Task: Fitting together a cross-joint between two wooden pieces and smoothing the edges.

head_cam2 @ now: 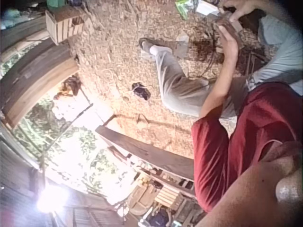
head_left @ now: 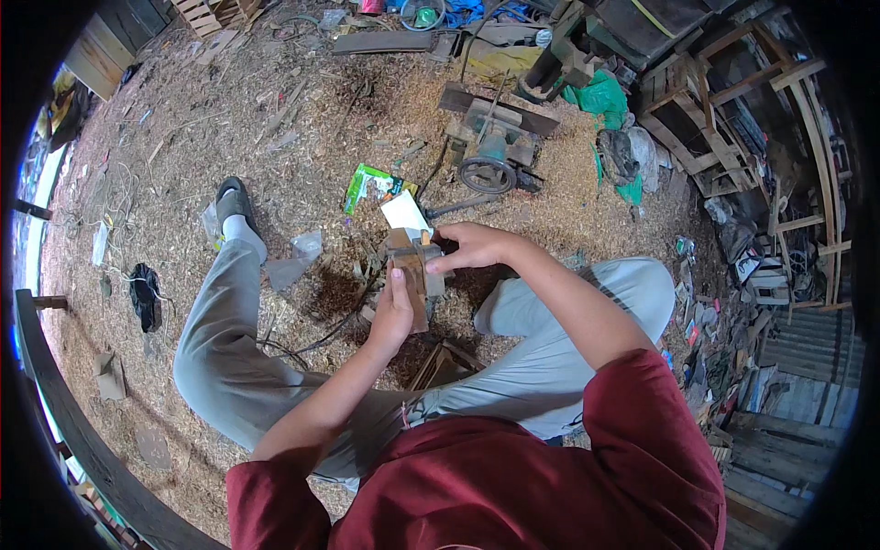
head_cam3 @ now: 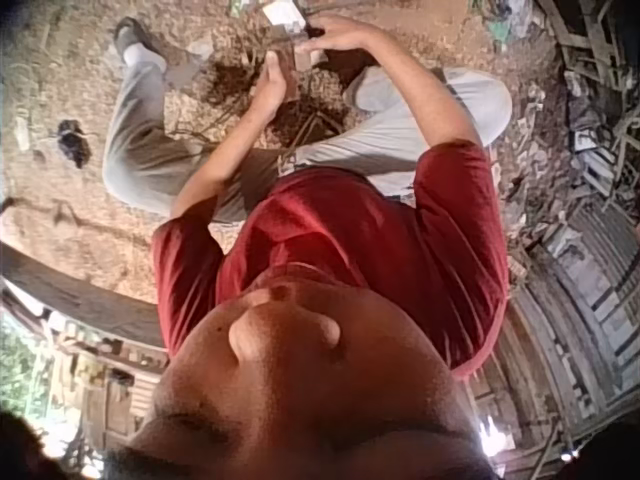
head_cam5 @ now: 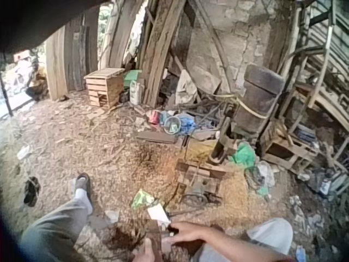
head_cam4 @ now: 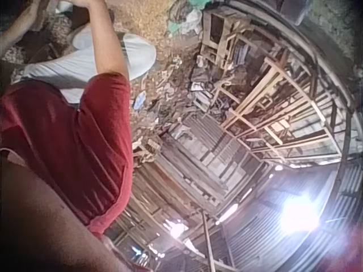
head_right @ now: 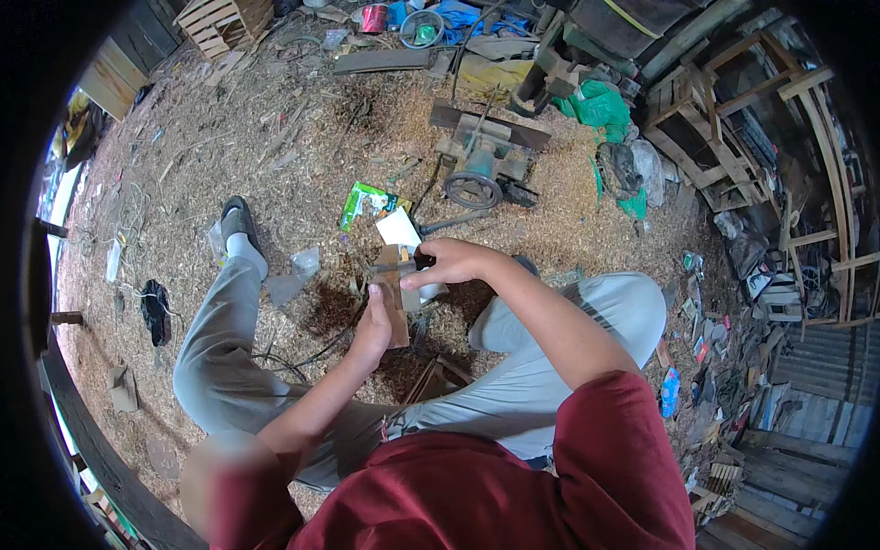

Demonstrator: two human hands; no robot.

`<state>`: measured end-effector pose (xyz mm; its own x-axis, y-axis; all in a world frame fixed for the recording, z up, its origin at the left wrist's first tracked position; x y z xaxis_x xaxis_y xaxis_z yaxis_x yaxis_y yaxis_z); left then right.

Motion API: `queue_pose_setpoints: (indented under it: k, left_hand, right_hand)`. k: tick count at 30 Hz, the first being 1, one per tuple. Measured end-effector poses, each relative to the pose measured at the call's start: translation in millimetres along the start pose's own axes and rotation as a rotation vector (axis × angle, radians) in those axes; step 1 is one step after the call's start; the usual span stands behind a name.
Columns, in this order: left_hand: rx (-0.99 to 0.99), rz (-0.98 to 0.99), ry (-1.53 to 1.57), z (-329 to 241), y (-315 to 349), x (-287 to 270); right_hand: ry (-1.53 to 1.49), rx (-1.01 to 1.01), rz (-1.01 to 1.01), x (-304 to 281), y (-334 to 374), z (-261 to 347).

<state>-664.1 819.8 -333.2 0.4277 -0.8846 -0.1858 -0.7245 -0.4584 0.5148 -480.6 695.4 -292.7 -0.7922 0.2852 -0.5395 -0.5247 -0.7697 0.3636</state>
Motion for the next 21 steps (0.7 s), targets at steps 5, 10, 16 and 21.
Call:
queue_pose_setpoints:
  k: [5, 10, 16, 21]
  left_hand:
    - [-0.022, -0.046, -0.139, 0, 3, -4]
    - [0.109, 0.023, -0.032, 1, -1, -1]
    - [0.080, -0.008, -0.057, -9, 3, -2]
    - [0.073, -0.007, -0.018, -8, 4, -2]
  right_hand:
    - [0.017, 0.008, 0.007, 0, -2, -6]
    - [-0.002, 0.019, 0.009, 0, -3, -7]
    - [-0.014, 0.019, -0.002, 0, -4, -8]
    - [0.022, 0.063, 0.059, -2, -5, -1]
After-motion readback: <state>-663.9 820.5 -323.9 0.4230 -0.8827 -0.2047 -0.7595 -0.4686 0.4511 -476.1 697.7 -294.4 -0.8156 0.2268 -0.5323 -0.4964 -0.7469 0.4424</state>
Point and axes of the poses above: each hand's wrist, its own y-axis away from the middle knuckle, its own x-axis out of the palm, z = x × y, the point moved 4 cm from there along -y, towards the middle knuckle, and after that the axes turned 13 degrees about -z, right-handed, at the moved point
